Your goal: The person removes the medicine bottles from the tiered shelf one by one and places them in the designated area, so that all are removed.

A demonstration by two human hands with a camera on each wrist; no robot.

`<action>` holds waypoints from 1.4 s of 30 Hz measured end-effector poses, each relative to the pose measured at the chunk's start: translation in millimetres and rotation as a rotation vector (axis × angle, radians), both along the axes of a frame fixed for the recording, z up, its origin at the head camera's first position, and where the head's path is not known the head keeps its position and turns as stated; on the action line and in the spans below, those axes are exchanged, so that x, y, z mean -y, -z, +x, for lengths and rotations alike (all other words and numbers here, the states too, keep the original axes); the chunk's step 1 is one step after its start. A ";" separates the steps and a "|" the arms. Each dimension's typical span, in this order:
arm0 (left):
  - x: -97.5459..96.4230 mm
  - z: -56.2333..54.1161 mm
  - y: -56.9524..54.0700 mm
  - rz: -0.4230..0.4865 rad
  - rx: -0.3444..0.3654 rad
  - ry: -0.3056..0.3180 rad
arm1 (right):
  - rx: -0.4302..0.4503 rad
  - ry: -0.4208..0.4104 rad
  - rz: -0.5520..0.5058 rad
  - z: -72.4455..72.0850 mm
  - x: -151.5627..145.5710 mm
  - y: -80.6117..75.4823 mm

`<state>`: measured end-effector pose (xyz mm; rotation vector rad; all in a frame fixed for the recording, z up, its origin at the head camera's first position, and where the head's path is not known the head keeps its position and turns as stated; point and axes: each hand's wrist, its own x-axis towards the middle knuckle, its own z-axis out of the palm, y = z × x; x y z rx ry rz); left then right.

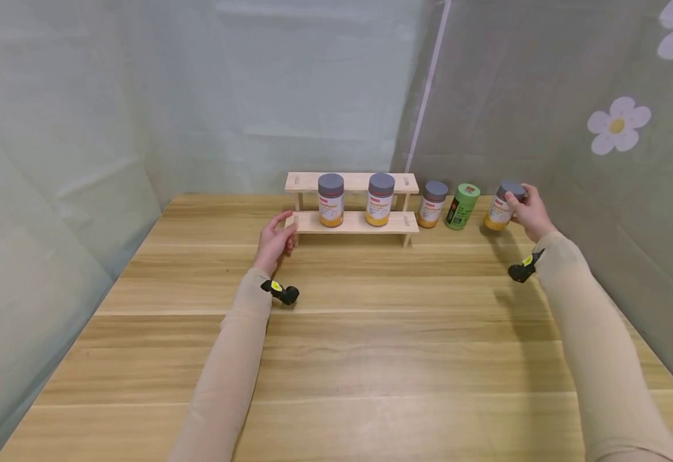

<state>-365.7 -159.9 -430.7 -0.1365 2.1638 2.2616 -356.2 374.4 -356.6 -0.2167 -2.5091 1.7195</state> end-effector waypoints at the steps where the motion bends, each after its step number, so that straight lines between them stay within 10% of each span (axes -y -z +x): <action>1: 0.5 0.3 -1.2 0.004 0.007 0.002 | -0.001 -0.002 -0.005 -0.1 0.2 0.4; 11: -1.3 14.6 -23.4 0.006 0.056 0.037 | 0.007 -0.015 -0.048 -2.5 1.9 7.2; 22: -1.2 2.0 -0.1 -0.017 0.002 0.002 | 0.001 -0.070 -0.043 0.5 -7.1 17.0; 42: -0.4 1.0 0.9 -0.001 -0.015 -0.003 | 0.097 -0.066 -0.197 -4.0 -3.8 3.4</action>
